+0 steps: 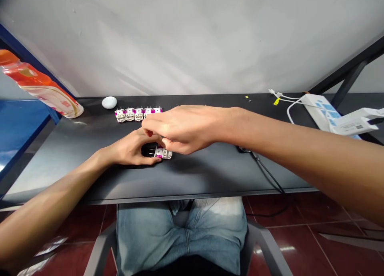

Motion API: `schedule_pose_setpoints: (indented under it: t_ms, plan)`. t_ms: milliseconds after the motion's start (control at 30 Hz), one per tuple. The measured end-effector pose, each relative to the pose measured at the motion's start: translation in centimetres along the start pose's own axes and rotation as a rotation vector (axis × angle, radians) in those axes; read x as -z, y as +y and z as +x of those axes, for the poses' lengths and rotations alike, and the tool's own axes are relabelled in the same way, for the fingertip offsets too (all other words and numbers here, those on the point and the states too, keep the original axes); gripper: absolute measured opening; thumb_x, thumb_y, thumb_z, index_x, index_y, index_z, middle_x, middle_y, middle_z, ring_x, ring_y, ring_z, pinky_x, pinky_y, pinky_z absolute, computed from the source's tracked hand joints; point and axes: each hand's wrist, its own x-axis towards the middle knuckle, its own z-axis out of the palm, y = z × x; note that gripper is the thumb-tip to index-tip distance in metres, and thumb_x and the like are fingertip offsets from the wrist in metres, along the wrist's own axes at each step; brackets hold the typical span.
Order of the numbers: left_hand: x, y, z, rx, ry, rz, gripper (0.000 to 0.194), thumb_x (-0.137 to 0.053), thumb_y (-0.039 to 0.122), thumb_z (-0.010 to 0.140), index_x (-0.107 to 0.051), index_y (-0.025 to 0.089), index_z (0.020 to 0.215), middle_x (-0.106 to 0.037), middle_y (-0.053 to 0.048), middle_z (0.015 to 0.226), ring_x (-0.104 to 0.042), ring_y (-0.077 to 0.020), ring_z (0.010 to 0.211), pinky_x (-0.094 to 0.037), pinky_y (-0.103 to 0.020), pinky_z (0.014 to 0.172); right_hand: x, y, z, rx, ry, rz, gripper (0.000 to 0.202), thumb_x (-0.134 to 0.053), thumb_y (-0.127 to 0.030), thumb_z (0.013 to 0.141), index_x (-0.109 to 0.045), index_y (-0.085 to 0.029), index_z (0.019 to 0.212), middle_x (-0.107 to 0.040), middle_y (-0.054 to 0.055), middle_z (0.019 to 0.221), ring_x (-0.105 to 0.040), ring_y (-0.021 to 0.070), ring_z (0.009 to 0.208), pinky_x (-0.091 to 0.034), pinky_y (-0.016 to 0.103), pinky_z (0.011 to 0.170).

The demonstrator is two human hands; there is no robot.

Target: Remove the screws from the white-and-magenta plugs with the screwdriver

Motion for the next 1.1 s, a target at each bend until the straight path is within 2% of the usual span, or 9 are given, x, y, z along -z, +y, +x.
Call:
schedule_pose_setpoints:
  t_ms: [167,267,333,467,633,733,800,933,1100]
  plan:
    - [0.0,-0.1,-0.1,-0.022,0.014,0.012,0.028,-0.081,0.041,0.102,-0.081,0.019,0.119,-0.080,-0.012,0.118,-0.073,-0.0307,0.113,-0.060,-0.042,0.105,0.4,-0.2,0.1,-0.173,-0.088,-0.091,0.030,-0.047,-0.034,0.114,-0.064,-0.018,0.134,-0.077,0.007,0.089,-0.056,0.0230,0.064,-0.031,0.038,0.063]
    - [0.0,-0.1,-0.1,-0.013,0.013,0.000,0.027,-0.081,0.039,0.101,-0.081,0.019,0.120,-0.080,-0.011,0.119,-0.074,-0.0291,0.111,-0.060,-0.040,0.103,0.5,-0.4,0.0,-0.072,-0.068,-0.048,0.021,-0.051,-0.024,0.109,-0.065,-0.020,0.125,-0.079,0.009,0.103,-0.061,0.0227,0.075,-0.035,0.037,0.067]
    - [0.0,-0.1,-0.1,-0.013,0.006,0.000,0.026,-0.081,0.039,0.101,-0.081,0.019,0.117,-0.080,-0.011,0.118,-0.073,-0.0293,0.111,-0.060,-0.039,0.102,0.5,-0.4,0.0,-0.056,-0.022,-0.025,0.022,-0.057,-0.028,0.108,-0.064,-0.020,0.127,-0.079,0.010,0.111,-0.064,0.0231,0.080,-0.036,0.036,0.068]
    - [0.0,-0.1,-0.1,-0.010,0.009,-0.004,0.028,-0.081,0.042,0.101,-0.081,0.020,0.120,-0.081,-0.012,0.120,-0.073,-0.0307,0.114,-0.060,-0.042,0.104,0.4,-0.3,0.1,-0.161,-0.062,-0.032,0.021,-0.055,-0.033,0.113,-0.064,-0.020,0.126,-0.071,0.003,0.082,-0.053,0.0214,0.063,-0.033,0.036,0.065]
    - [-0.1,-0.1,0.0,0.010,-0.004,-0.021,0.026,-0.080,0.039,0.101,-0.080,0.021,0.119,-0.082,-0.011,0.120,-0.074,-0.0297,0.113,-0.060,-0.041,0.105,0.3,-0.1,0.2,0.028,0.037,0.025,0.011,-0.063,-0.021,0.104,-0.066,-0.020,0.115,-0.074,0.011,0.109,-0.063,0.0223,0.085,-0.043,0.033,0.072]
    - [0.0,0.0,0.0,0.011,-0.010,-0.011,0.026,-0.081,0.041,0.100,-0.080,0.020,0.116,-0.082,-0.011,0.118,-0.073,-0.0299,0.112,-0.060,-0.041,0.102,0.4,-0.2,0.2,-0.113,-0.047,0.003,0.016,-0.068,-0.034,0.109,-0.068,-0.019,0.117,-0.073,0.006,0.092,-0.056,0.0202,0.069,-0.037,0.034,0.065]
    - [0.1,0.1,0.1,0.006,-0.013,-0.015,0.026,-0.081,0.041,0.101,-0.080,0.021,0.117,-0.082,-0.011,0.117,-0.074,-0.0294,0.111,-0.059,-0.041,0.102,0.4,-0.2,0.3,-0.151,-0.085,-0.013,0.011,-0.064,-0.028,0.111,-0.071,-0.019,0.114,-0.072,0.004,0.086,-0.052,0.0184,0.063,-0.033,0.034,0.063]
    - [0.1,0.3,0.1,-0.022,0.008,-0.036,0.024,-0.080,0.036,0.101,-0.081,0.021,0.120,-0.084,-0.011,0.119,-0.076,-0.0294,0.111,-0.060,-0.043,0.104,0.0,0.2,0.5,0.012,0.006,0.003,0.020,-0.058,-0.011,0.107,-0.076,-0.018,0.113,-0.076,0.007,0.103,-0.060,0.0175,0.075,-0.040,0.032,0.069]
    - [0.1,0.3,0.1,-0.013,0.003,-0.032,0.028,-0.079,0.038,0.102,-0.080,0.021,0.124,-0.083,-0.012,0.125,-0.076,-0.0307,0.117,-0.059,-0.044,0.107,-0.9,0.8,0.0,0.108,0.069,0.131,0.020,-0.056,-0.013,0.108,-0.074,-0.020,0.109,-0.074,0.005,0.097,-0.060,0.0183,0.078,-0.044,0.032,0.071]
